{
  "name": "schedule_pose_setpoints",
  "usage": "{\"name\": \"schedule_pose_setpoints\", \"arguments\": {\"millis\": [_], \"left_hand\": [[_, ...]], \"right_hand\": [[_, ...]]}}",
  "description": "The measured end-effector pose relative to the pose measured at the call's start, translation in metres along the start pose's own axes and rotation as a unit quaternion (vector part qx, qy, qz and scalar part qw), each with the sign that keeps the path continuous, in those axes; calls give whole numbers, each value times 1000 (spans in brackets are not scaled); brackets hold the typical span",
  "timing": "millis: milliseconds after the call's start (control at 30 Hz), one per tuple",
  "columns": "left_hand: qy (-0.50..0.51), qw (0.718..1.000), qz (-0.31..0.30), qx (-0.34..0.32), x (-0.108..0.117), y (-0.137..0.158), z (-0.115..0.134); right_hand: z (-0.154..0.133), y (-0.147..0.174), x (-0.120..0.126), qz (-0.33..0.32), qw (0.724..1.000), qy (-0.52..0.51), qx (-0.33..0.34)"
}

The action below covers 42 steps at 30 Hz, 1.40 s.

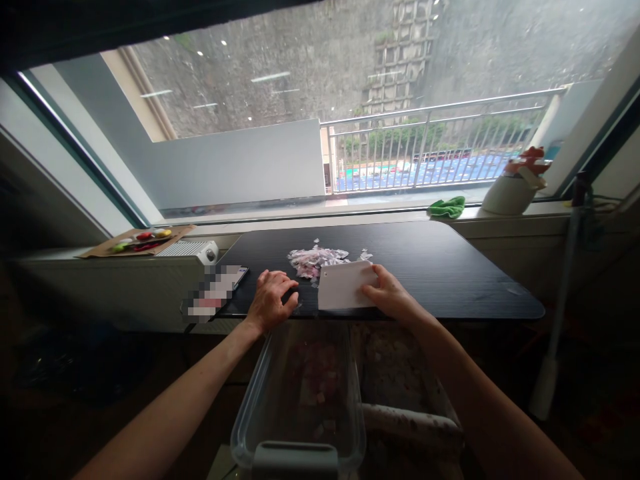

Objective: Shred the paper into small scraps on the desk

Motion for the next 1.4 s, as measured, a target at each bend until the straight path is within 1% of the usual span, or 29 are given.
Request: {"name": "schedule_pose_setpoints", "arguments": {"millis": [67,167,300,400,500,600,667,767,867,967,1067,1167,1200,1267,1333,1400], "left_hand": [[-1,1000,-2,-1,0,0,0],[-2,1000,-4,1,0,0,0],[-1,1000,-6,2,0,0,0],[-3,1000,-4,1,0,0,0],[-5,1000,0,0,-1,0,0],[-7,1000,4,-1,-1,0,0],[-7,1000,4,-2,-1,0,0],[-5,1000,2,0,-1,0,1],[-1,1000,1,1,-1,0,0],[5,1000,7,1,0,-1,-2],[16,999,32,-6,5,1,1],[34,998,56,-21,13,9,15],[44,997,46,-35,13,12,22],[69,996,-1,-64,12,18,37],[81,994,-42,-59,9,20,46],[77,994,-66,-39,7,18,50]], "right_hand": [[-2,-7,2,1,1000,16,10],[-13,-14,-3,-37,998,48,20],[-30,-17,-12,-76,993,87,5],[-36,-16,-18,-106,992,71,-5],[-33,-16,-18,-127,991,41,-7],[-24,-15,-8,-92,995,26,12],[-16,-11,1,-68,997,36,29],[-8,0,8,-55,996,49,48],[-8,13,5,-16,995,52,80],[-12,25,-3,13,989,94,112],[-13,37,-2,27,985,123,117],[-8,49,11,54,986,119,100],[-5,53,17,71,986,118,92],[2,60,27,100,986,110,79],[10,65,32,107,987,91,73],[18,69,34,99,990,74,70]]}}
Point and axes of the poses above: each hand's wrist, its own y-axis away from the middle knuckle, its own x-axis out of the back of the hand, z = x × y, the point moved 3 cm from there along -y, towards the middle knuckle, and after that the axes turned 6 degrees about -x, right-handed, at the moved point
